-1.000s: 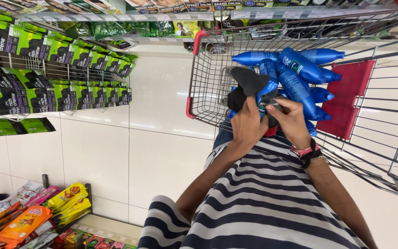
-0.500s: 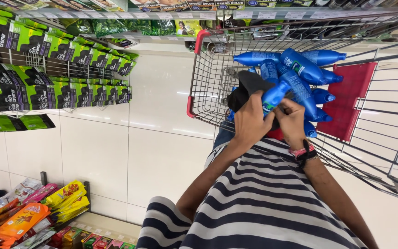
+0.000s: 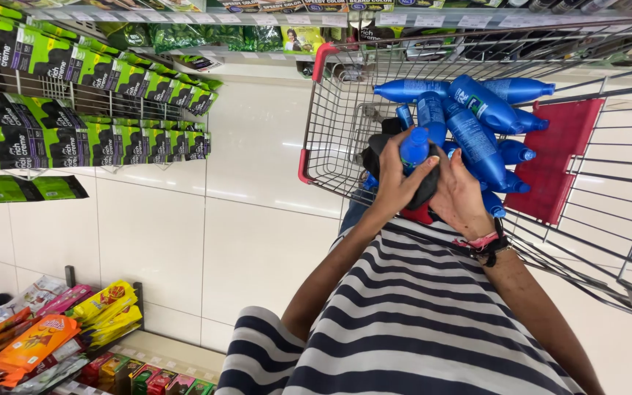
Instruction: Selecting hair oil bottles from a retail shelf and placing them into a shopping cart, with several bottles being concealed inside a sock.
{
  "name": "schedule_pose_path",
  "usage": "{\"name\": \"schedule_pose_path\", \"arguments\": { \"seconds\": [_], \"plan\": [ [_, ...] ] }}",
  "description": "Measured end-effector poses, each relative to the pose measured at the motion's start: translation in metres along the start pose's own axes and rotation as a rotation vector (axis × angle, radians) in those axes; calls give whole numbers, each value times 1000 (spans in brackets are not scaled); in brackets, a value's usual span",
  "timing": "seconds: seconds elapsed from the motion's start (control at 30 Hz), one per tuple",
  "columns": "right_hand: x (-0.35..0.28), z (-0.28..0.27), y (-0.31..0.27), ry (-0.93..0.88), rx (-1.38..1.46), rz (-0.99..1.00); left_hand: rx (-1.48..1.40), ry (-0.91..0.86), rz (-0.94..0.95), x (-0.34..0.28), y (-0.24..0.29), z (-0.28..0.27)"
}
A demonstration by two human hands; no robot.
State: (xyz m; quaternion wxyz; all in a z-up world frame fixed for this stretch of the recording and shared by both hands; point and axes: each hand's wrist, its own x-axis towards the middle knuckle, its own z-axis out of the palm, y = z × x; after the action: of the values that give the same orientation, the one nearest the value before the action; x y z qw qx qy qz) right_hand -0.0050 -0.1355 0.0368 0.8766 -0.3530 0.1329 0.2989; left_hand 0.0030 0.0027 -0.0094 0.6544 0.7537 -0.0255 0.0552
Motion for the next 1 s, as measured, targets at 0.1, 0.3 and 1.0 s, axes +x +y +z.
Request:
{"name": "schedule_pose_path", "arguments": {
  "seconds": [0.1, 0.3, 1.0],
  "plan": [
    [-2, 3, -1, 24, -8, 50, -95, -3, -61, 6, -16, -4],
    [-3, 1, -7, 37, -82, 9, -230, 75, -133, 7, -32, -1],
    [22, -41, 31, 108, -416, -271, -571, -310, -411, -8, -6, 0]
  ]
}}
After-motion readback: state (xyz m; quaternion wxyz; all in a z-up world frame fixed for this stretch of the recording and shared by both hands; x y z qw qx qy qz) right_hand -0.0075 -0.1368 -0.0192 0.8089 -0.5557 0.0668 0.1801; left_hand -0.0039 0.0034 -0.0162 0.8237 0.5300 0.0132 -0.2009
